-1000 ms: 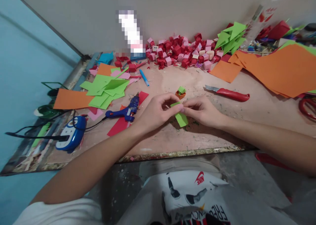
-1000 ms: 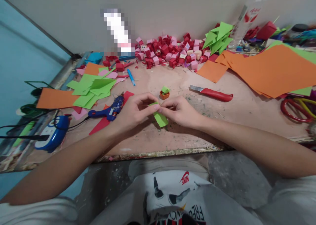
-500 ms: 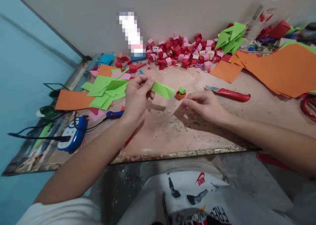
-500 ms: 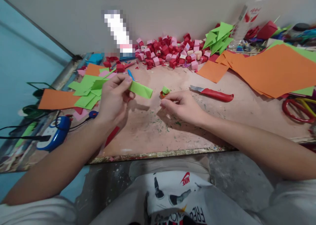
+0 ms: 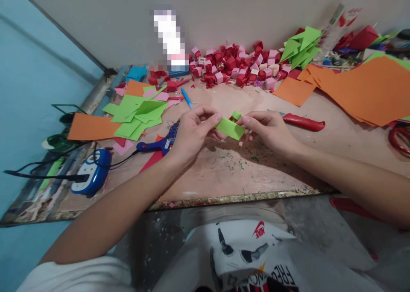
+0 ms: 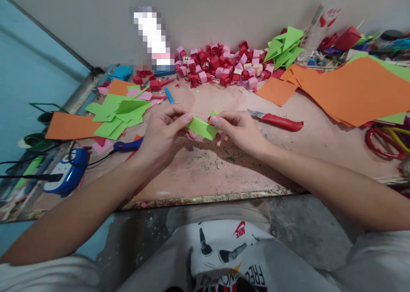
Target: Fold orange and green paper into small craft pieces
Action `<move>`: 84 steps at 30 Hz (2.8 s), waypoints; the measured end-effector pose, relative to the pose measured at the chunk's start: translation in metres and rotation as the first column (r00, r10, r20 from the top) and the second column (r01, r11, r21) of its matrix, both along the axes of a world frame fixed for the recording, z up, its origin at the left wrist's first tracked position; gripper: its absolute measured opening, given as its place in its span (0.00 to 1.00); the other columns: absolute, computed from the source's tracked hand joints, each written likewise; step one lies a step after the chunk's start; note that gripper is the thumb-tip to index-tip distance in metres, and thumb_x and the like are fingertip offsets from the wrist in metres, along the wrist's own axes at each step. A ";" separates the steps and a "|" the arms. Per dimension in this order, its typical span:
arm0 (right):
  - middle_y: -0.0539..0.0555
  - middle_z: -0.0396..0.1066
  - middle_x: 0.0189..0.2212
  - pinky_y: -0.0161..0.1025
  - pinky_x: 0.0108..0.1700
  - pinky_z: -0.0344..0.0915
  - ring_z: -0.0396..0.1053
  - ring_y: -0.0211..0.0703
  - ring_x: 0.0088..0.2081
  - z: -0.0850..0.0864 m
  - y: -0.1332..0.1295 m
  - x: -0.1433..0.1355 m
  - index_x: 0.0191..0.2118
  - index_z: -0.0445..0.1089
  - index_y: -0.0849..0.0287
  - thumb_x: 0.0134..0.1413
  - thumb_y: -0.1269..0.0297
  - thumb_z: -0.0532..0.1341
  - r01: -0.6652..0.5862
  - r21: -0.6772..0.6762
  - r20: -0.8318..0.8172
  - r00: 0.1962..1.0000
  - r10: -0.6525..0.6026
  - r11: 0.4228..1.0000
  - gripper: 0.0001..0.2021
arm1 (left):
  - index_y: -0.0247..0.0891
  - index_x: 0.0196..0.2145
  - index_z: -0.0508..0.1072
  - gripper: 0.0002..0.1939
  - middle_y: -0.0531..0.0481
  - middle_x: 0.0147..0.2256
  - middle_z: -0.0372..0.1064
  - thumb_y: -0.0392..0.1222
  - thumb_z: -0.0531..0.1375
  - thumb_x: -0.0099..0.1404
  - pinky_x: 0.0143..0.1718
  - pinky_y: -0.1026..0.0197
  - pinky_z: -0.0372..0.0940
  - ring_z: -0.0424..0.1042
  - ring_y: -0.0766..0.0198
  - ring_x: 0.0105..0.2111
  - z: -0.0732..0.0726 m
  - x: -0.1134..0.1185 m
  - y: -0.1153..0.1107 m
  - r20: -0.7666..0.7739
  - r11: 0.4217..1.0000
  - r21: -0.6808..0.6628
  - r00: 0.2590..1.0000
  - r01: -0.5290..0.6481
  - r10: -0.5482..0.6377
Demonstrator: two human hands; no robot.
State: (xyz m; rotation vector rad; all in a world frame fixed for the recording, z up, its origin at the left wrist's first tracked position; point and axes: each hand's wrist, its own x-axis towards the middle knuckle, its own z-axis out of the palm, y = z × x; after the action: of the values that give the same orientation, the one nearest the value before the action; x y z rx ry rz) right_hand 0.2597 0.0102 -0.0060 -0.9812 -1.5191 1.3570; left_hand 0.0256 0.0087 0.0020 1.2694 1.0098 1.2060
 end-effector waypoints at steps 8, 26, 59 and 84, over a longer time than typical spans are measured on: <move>0.52 0.79 0.23 0.36 0.27 0.67 0.73 0.39 0.23 -0.001 0.001 0.001 0.35 0.85 0.59 0.61 0.49 0.81 -0.010 -0.026 0.048 0.999 0.011 1.000 0.17 | 0.40 0.45 0.81 0.21 0.51 0.37 0.84 0.55 0.78 0.64 0.31 0.65 0.79 0.84 0.63 0.29 0.001 0.000 -0.002 -0.101 0.998 0.056 0.994 0.034 -0.028; 0.56 0.84 0.28 0.36 0.25 0.67 0.73 0.39 0.23 0.000 0.002 0.001 0.33 0.83 0.59 0.58 0.43 0.82 -0.053 -0.069 0.049 0.997 0.056 0.996 0.22 | 0.36 0.36 0.84 0.19 0.46 0.31 0.86 0.53 0.81 0.62 0.35 0.61 0.83 0.88 0.56 0.30 -0.004 -0.003 0.001 -0.126 0.999 -0.001 0.991 -0.043 0.042; 0.52 0.78 0.27 0.43 0.34 0.62 0.67 0.43 0.29 -0.004 -0.002 0.007 0.32 0.84 0.56 0.72 0.55 0.70 -0.138 0.262 0.338 0.940 0.043 0.955 0.16 | 0.39 0.33 0.87 0.11 0.47 0.32 0.82 0.48 0.73 0.69 0.33 0.62 0.74 0.78 0.61 0.31 -0.003 -0.004 -0.004 -0.326 0.987 0.089 0.940 0.135 -0.099; 0.55 0.84 0.30 0.43 0.33 0.74 0.78 0.45 0.28 -0.003 0.008 0.008 0.36 0.85 0.54 0.63 0.45 0.80 -0.024 -0.096 0.036 0.999 0.028 0.995 0.18 | 0.40 0.50 0.89 0.29 0.46 0.43 0.86 0.50 0.86 0.52 0.37 0.61 0.78 0.83 0.60 0.37 0.001 -0.007 0.004 -0.279 0.981 0.169 0.959 0.095 -0.045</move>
State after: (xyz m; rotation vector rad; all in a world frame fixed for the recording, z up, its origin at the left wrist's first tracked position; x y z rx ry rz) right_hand 0.2673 0.0180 -0.0087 -1.0547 -1.5105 1.4487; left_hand 0.0183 0.0128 0.0032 1.6373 1.0601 1.1053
